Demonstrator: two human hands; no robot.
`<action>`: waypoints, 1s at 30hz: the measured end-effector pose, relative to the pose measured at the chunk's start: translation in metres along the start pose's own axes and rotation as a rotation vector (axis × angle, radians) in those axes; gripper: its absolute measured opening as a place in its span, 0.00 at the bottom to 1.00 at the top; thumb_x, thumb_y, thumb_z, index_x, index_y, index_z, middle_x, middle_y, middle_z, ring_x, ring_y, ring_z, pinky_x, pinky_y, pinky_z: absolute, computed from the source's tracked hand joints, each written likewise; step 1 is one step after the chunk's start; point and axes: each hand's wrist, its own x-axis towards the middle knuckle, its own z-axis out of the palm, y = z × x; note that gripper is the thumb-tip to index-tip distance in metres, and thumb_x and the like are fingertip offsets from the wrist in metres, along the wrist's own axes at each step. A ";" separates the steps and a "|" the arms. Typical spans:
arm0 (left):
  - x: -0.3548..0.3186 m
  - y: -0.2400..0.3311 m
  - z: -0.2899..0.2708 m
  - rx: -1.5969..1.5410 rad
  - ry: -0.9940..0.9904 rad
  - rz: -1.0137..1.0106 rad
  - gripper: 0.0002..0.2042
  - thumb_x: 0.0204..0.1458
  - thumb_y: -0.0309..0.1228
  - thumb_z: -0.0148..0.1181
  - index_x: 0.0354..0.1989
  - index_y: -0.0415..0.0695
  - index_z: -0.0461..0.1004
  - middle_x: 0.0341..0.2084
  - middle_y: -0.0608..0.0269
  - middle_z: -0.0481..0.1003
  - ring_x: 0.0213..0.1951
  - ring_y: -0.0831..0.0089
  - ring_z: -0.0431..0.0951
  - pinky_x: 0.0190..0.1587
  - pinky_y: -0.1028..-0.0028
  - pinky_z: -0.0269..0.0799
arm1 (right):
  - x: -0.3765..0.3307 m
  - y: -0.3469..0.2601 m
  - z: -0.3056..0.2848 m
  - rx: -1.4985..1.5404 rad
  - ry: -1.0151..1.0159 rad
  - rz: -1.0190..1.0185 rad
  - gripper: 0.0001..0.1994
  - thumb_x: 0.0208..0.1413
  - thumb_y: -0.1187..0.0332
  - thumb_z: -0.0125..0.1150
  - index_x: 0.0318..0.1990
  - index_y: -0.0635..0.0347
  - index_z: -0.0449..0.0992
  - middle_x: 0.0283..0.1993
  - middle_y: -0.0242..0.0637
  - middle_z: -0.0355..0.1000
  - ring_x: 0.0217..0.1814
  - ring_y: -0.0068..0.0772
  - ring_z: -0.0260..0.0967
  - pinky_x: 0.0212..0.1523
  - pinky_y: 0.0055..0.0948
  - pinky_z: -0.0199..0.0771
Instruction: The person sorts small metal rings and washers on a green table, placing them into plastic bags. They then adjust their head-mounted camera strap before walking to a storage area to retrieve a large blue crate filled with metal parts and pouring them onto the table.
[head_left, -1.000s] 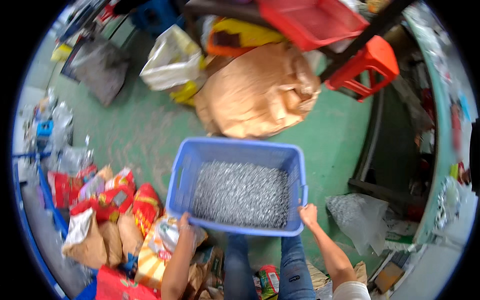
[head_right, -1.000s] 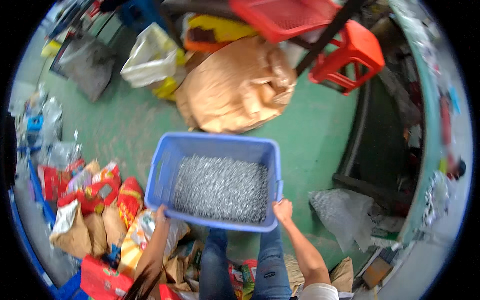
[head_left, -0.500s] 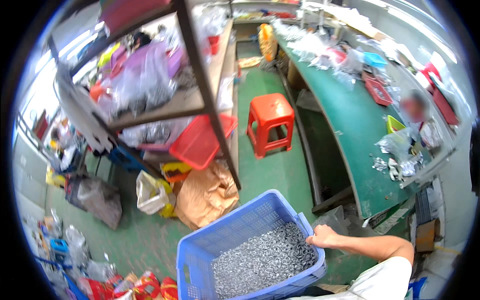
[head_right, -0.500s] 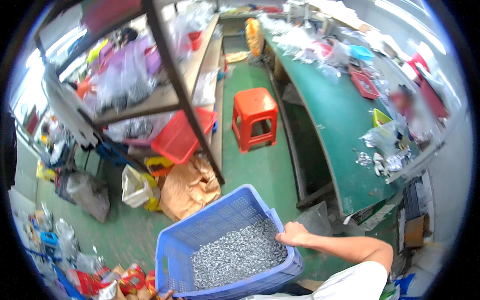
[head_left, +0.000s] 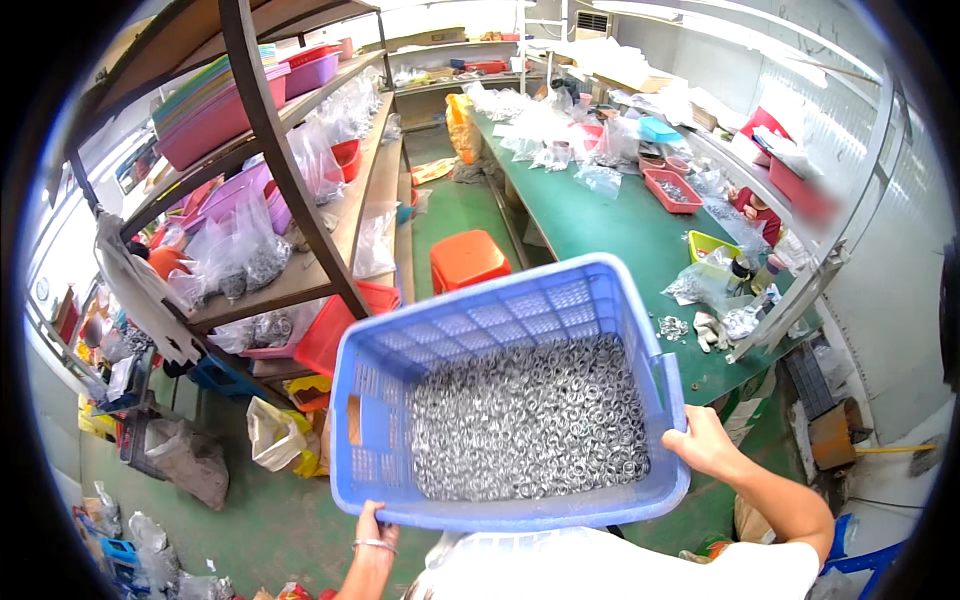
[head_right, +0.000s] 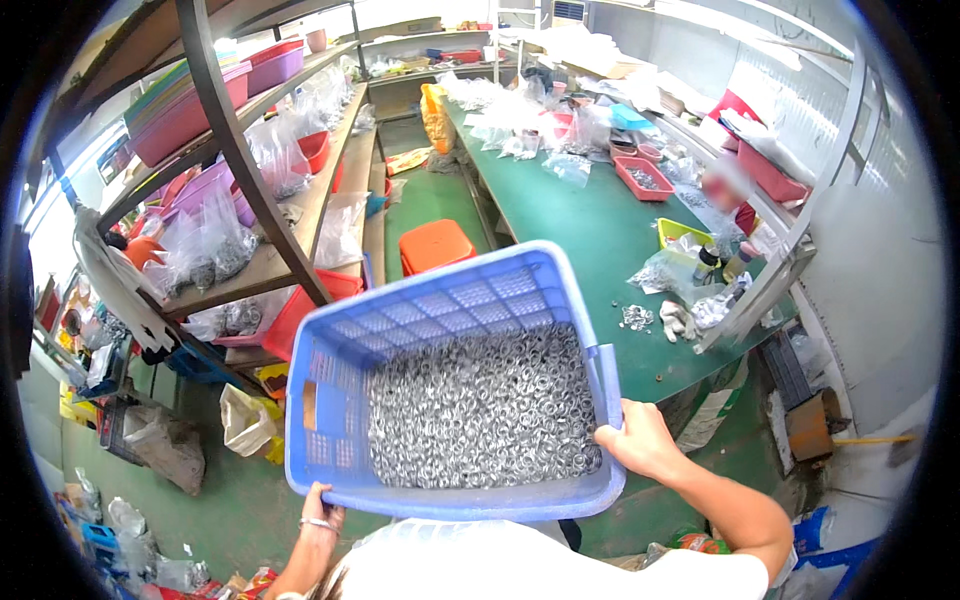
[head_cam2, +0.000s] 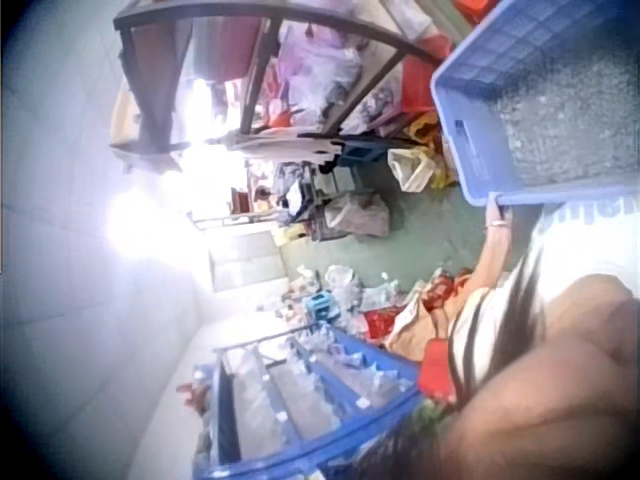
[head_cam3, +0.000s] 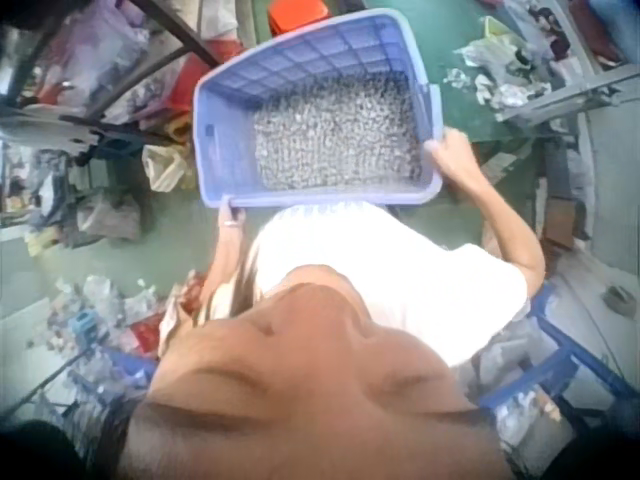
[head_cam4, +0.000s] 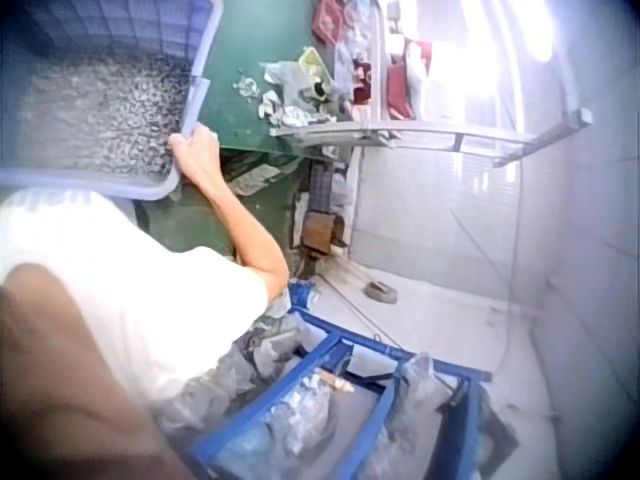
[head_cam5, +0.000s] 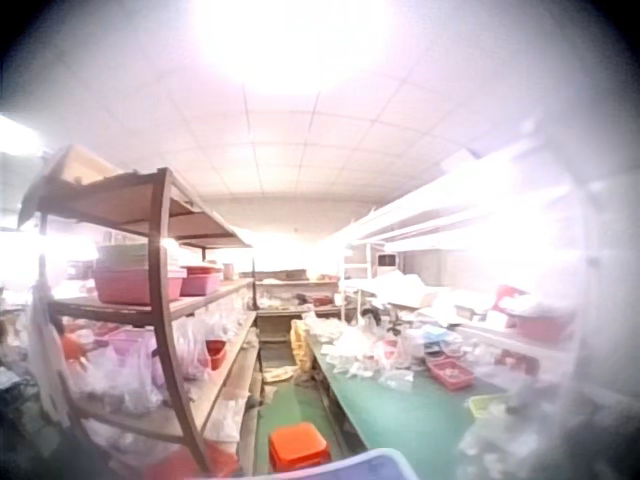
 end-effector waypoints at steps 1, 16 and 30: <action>-0.002 0.006 0.003 -0.027 -0.027 0.037 0.08 0.41 0.24 0.53 0.32 0.41 0.66 0.27 0.62 0.71 0.29 0.71 0.74 0.29 0.75 0.76 | -0.006 -0.001 0.006 0.017 0.051 -0.040 0.15 0.36 0.67 0.53 0.29 0.73 0.71 0.19 0.47 0.69 0.22 0.33 0.69 0.28 0.32 0.68; 0.188 0.052 0.305 0.588 -0.245 -0.077 0.08 0.40 0.30 0.56 0.27 0.41 0.66 0.18 0.65 0.69 0.15 0.76 0.70 0.12 0.82 0.68 | 0.111 0.000 0.034 0.250 0.515 0.322 0.10 0.34 0.72 0.49 0.24 0.71 0.70 0.17 0.36 0.66 0.20 0.23 0.63 0.23 0.26 0.63; 0.303 0.051 0.565 0.944 -0.502 -0.019 0.11 0.46 0.34 0.56 0.33 0.41 0.66 0.22 0.68 0.66 0.24 0.78 0.69 0.20 0.78 0.70 | 0.274 0.024 0.064 0.779 0.806 0.644 0.10 0.31 0.76 0.49 0.26 0.70 0.70 0.22 0.33 0.66 0.21 0.25 0.62 0.23 0.24 0.62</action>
